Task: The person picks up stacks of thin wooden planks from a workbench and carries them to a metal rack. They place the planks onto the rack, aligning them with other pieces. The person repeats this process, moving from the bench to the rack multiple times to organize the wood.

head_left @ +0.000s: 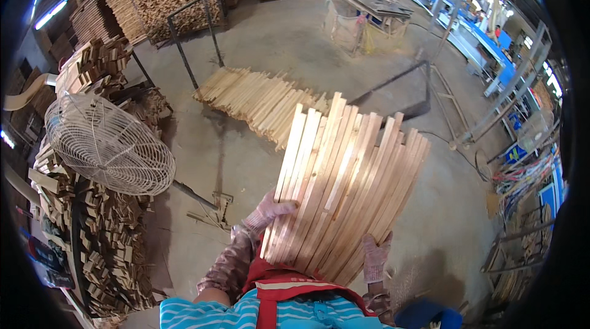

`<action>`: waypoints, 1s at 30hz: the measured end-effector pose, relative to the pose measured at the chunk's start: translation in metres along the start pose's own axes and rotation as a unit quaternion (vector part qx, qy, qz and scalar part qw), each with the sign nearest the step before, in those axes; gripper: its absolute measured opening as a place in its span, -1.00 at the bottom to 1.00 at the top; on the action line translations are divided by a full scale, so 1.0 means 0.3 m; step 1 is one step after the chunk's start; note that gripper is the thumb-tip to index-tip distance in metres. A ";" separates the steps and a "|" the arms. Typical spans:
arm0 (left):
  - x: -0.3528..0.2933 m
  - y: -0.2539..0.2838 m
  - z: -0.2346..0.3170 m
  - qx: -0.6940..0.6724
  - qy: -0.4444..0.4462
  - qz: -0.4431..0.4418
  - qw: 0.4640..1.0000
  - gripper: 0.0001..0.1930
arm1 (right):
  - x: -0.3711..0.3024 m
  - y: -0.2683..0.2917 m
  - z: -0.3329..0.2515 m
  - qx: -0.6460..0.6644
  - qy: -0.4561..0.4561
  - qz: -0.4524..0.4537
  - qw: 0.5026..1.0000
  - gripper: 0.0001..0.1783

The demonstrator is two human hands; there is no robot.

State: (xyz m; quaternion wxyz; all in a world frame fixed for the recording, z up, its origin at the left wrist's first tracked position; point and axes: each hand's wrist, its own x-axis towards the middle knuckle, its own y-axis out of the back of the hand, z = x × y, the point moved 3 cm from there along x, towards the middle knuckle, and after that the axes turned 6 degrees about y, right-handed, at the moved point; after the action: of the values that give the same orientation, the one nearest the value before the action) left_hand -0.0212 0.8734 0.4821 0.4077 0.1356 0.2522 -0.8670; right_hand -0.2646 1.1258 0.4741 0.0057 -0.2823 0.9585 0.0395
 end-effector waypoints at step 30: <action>1.312 1.011 0.644 0.002 0.039 0.174 0.984 -0.39 | 1.369 -1.618 0.284 -0.195 -0.184 -0.270 0.925 0.07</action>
State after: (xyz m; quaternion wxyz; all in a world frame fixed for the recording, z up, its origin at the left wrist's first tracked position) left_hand -0.0398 0.3524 0.3710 0.5422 0.2119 0.2390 -0.7772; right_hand -0.3479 0.5039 0.3402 0.1377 -0.5138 0.8013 0.2739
